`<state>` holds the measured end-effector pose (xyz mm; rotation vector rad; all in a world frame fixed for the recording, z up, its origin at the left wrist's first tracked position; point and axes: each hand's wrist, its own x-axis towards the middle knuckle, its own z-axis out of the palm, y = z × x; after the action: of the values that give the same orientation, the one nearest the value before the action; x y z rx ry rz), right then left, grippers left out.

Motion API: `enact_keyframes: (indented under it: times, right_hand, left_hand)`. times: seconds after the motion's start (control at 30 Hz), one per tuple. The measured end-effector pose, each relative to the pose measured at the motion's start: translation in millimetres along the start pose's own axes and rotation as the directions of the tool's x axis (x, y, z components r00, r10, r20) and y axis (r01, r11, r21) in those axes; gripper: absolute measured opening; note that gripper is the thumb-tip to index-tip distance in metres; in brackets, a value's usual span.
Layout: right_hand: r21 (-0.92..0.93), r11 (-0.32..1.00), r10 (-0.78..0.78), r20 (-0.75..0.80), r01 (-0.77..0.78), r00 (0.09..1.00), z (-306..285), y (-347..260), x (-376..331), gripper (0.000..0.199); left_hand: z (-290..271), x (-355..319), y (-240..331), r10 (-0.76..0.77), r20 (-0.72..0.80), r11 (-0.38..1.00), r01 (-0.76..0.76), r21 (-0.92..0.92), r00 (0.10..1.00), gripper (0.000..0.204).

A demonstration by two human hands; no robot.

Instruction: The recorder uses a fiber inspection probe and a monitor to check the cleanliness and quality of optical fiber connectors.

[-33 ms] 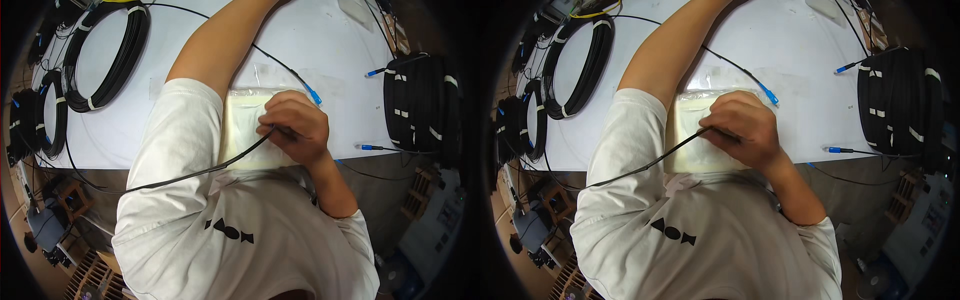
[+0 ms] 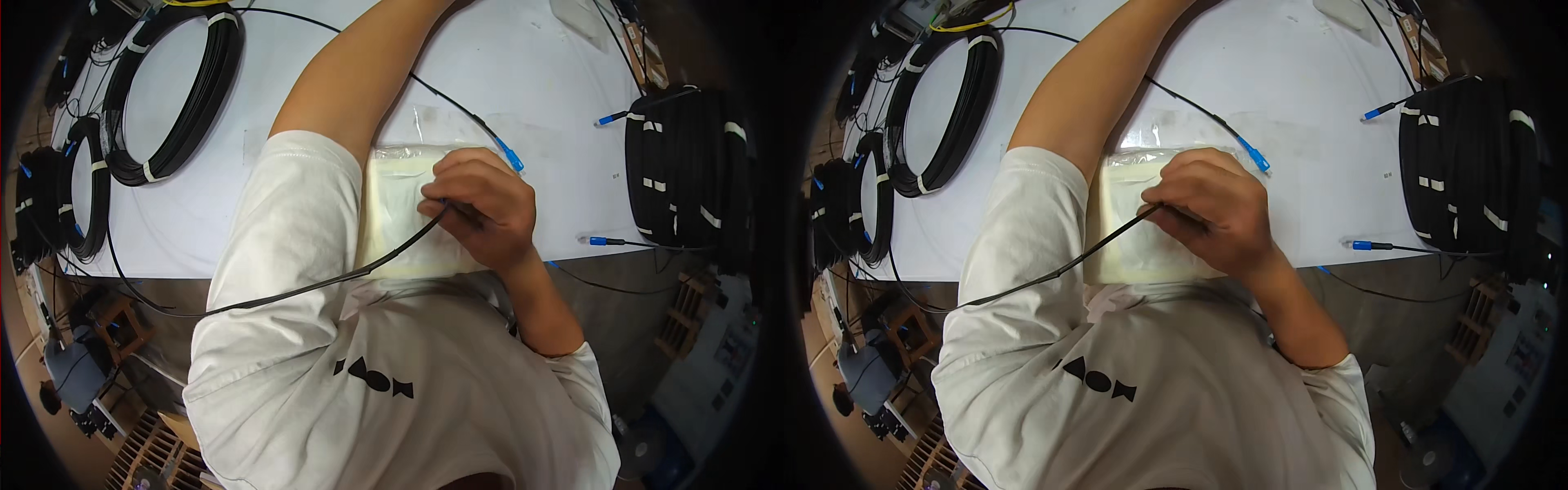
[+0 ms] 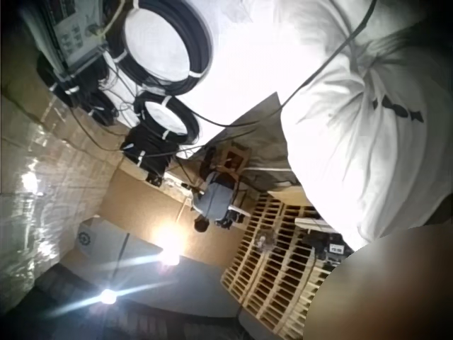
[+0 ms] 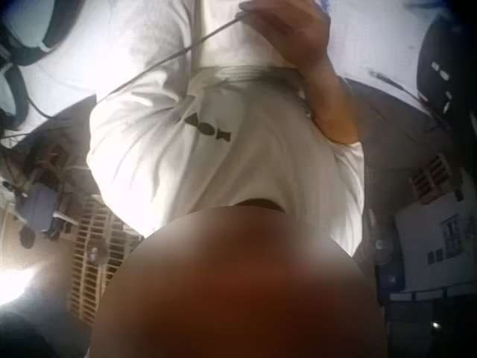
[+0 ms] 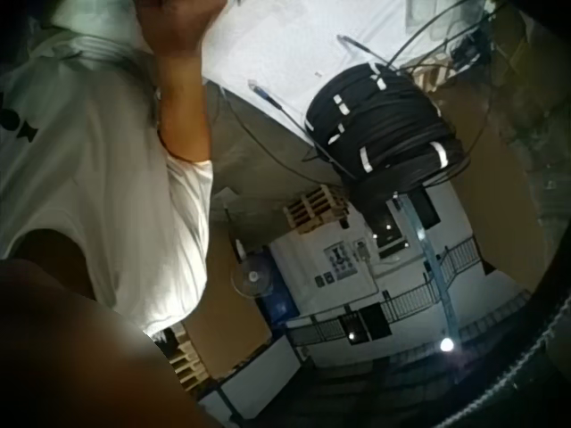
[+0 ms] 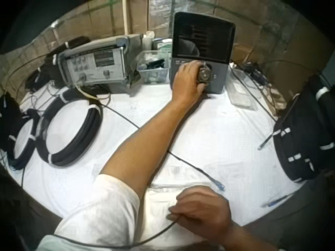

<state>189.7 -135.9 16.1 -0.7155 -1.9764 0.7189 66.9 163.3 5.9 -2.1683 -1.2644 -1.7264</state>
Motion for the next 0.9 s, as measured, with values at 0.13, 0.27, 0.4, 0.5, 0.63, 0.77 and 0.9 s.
enact_keyframes:
  times: [0.13, 0.27, 0.4, 0.5, 0.63, 0.77, 0.9]
  right_hand:
    - [-0.014, 1.000, -0.014, 0.016, 0.014, 1.000, 0, -1, 0, 0.023]
    - [0.013, 1.000, -0.012, 0.118, 0.011, 0.993, -6, -4, 2, 0.022]
    - [0.009, 1.000, -0.026, 0.015, 0.026, 1.000, -1, 3, 1, 0.023]
    - [0.004, 1.000, -0.016, 0.004, 0.016, 1.000, 3, 5, 4, 0.022]
    - [-0.006, 0.998, -0.061, 0.104, 0.062, 0.993, -8, 0, 8, 0.022]
    - [0.081, 0.997, -0.004, 0.071, -0.002, 0.997, -10, -1, 7, 0.019]
    - [-0.154, 0.987, 0.040, -0.099, -0.055, 0.994, -22, 6, 36, 0.027]
  left_hand:
    - [-4, -4, -3, -0.018, 0.022, 1.000, 0.019, -0.021, 1.000, 0.064]
    - [-4, -8, -1, -0.031, 0.023, 0.999, 0.032, -0.035, 0.999, 0.066]
    - [-4, -9, -5, -0.018, 0.036, 0.999, 0.019, -0.043, 0.999, 0.067]
    - [-4, -7, -10, 0.015, 0.014, 0.999, -0.015, -0.050, 1.000, 0.066]
    - [-5, -2, -5, 0.037, 0.014, 0.995, -0.036, -0.098, 0.999, 0.066]
    - [-6, -10, 0, -0.012, 0.069, 0.994, 0.020, -0.106, 0.998, 0.066]
    - [-8, -16, -12, 0.089, -0.014, 0.996, -0.089, -0.028, 0.996, 0.065]
